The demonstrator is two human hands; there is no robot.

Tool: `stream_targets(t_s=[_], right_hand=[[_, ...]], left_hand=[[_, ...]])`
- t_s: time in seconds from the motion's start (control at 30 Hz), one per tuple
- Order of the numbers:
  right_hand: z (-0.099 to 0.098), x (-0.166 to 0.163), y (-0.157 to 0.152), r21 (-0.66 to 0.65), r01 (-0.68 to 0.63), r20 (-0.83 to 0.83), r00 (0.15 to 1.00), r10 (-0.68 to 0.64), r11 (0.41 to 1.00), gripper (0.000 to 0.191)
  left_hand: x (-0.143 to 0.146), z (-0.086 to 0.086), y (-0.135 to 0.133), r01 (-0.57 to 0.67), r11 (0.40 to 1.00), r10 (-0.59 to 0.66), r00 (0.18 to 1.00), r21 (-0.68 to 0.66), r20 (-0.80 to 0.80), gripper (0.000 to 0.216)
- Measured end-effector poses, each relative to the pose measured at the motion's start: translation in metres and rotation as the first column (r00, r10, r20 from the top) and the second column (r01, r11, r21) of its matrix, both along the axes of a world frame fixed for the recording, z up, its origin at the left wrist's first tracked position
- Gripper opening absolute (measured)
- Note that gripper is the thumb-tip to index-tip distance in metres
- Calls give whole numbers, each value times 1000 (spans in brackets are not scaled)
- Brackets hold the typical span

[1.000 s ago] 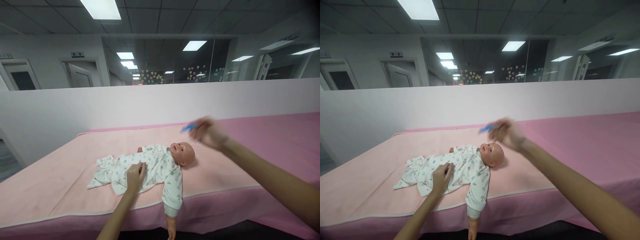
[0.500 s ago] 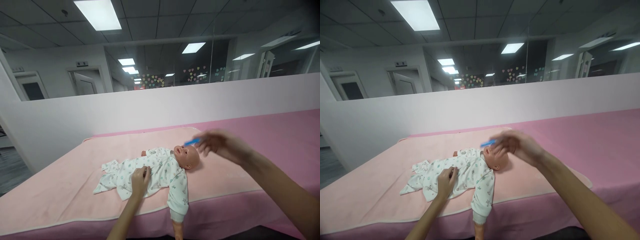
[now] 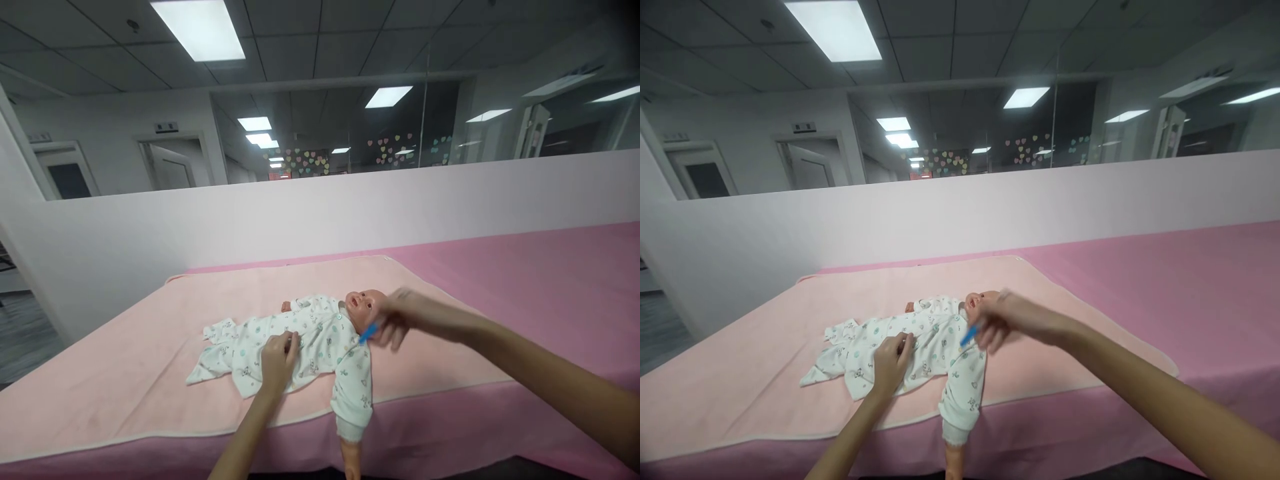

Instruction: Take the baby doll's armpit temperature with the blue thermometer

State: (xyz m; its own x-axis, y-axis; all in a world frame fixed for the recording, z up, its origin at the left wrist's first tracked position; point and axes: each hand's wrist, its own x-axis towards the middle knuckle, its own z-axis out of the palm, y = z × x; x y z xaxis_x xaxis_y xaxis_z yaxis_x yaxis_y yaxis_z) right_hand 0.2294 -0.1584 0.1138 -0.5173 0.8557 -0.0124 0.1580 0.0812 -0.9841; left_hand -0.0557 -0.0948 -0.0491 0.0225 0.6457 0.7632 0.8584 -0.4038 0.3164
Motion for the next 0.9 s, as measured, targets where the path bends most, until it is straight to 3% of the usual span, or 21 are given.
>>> stream_targets(t_s=[0.1,0.23,0.3,0.33,0.37,0.4,0.47,0.5,0.53,0.63,0.7,0.77,0.8,0.9], right_hand=[[10,1,1,127,176,-217,965,-146,976,26],[7,0,0,51,93,-37,995,-91,994,33],[6,3,3,86,242,-307,929,-206,966,30],[6,4,5,56,351,-485,828,-282,935,28],[5,5,7,-26,420,-598,721,-351,907,26],[5,6,9,-147,419,-608,676,-416,896,24],[3,5,11,-396,316,-466,740,-485,862,18],[2,4,11,-459,276,-413,775,-478,844,15],[1,2,10,-457,278,-429,763,-483,845,12],[-3,-6,7,-251,491,-650,553,-521,834,10],[-8,-11,7,-226,508,-597,602,-530,831,11],[-12,-12,10,-286,418,-469,723,-506,862,10],[-13,-11,13,-289,392,-460,743,-486,873,9],[-14,-6,19,-213,479,-584,636,-504,851,10]], left_hand=[[0,-1,0,-5,1000,5,1000,4,-7,31],[0,-2,0,-2,1000,2,1000,2,-3,31],[0,-2,0,1,1000,-1,1000,-2,-1,31],[0,-2,0,2,1000,-2,1000,-2,-1,31],[0,-2,0,2,1000,-2,1000,-2,0,32],[0,-2,0,2,1000,-2,1000,-3,1,32],[1,-2,-1,1,1000,-1,1000,-6,4,32],[1,-2,-1,-1,1000,1,1000,-7,5,32],[1,-1,-1,-1,1000,1,1000,-8,5,32],[2,-1,-2,2,1000,-2,1000,-6,2,32],[2,-1,-2,4,1000,-4,1000,-6,1,32],[1,-2,-1,1,1000,-1,1000,-11,2,32],[1,-2,-1,-1,1000,1,1000,-15,2,32],[1,-4,0,-3,1000,3,1000,-22,3,31]])
